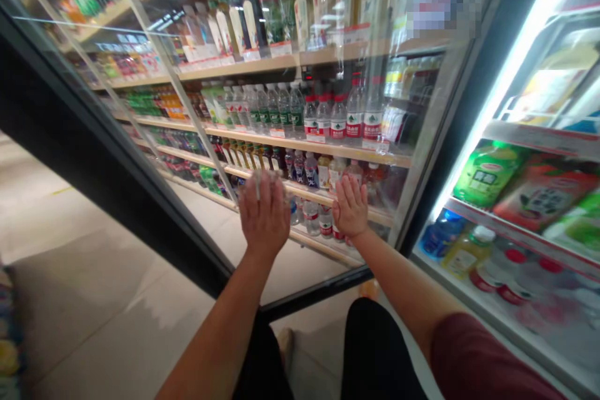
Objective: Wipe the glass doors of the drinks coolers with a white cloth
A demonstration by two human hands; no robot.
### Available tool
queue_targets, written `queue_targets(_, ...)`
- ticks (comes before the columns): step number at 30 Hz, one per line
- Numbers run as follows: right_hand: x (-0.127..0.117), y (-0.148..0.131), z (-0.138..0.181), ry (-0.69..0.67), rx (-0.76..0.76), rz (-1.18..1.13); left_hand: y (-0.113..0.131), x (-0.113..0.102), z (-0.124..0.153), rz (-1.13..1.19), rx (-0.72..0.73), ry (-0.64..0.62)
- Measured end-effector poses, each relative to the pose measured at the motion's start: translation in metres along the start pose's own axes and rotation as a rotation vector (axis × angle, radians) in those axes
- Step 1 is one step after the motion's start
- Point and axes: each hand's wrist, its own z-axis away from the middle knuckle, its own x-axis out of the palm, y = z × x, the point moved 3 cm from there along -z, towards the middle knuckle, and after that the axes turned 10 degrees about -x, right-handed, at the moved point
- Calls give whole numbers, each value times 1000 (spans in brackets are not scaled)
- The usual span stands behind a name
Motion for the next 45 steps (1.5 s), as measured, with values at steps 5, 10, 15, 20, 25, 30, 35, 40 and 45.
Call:
queue_targets(5, -3, -3, -4, 18, 3, 2, 1, -2, -14, -61, -97, 111)
queue_targets(10, -1, -1, -1, -3, 7, -11, 16, 11, 48, -18, 173, -64)
queue_targets(15, -1, 0, 0, -6, 8, -21, 7, 2, -20, 21, 21, 53)
queue_targets(20, -1, -3, 0, -12, 24, -53, 22, 5, -25, -40, 5, 96)
queue_targets(25, -2, -5, -1, -2, 11, -36, 33, 15, 18, -31, 206, -48)
queue_targets(30, -3, -5, -1, 17, 15, -24, 22, 3, -50, -71, 35, 88)
queue_targets(35, -1, -6, -1, 11, 7, 1, 32, 12, -23, -18, 84, 37)
queue_targets(40, 0, -6, 0, 9, 5, 1, 33, 18, 20, 13, 281, -135)
queue_targets(45, 5, -5, 6, -50, 24, 24, 15, -1, -52, -36, 24, 65)
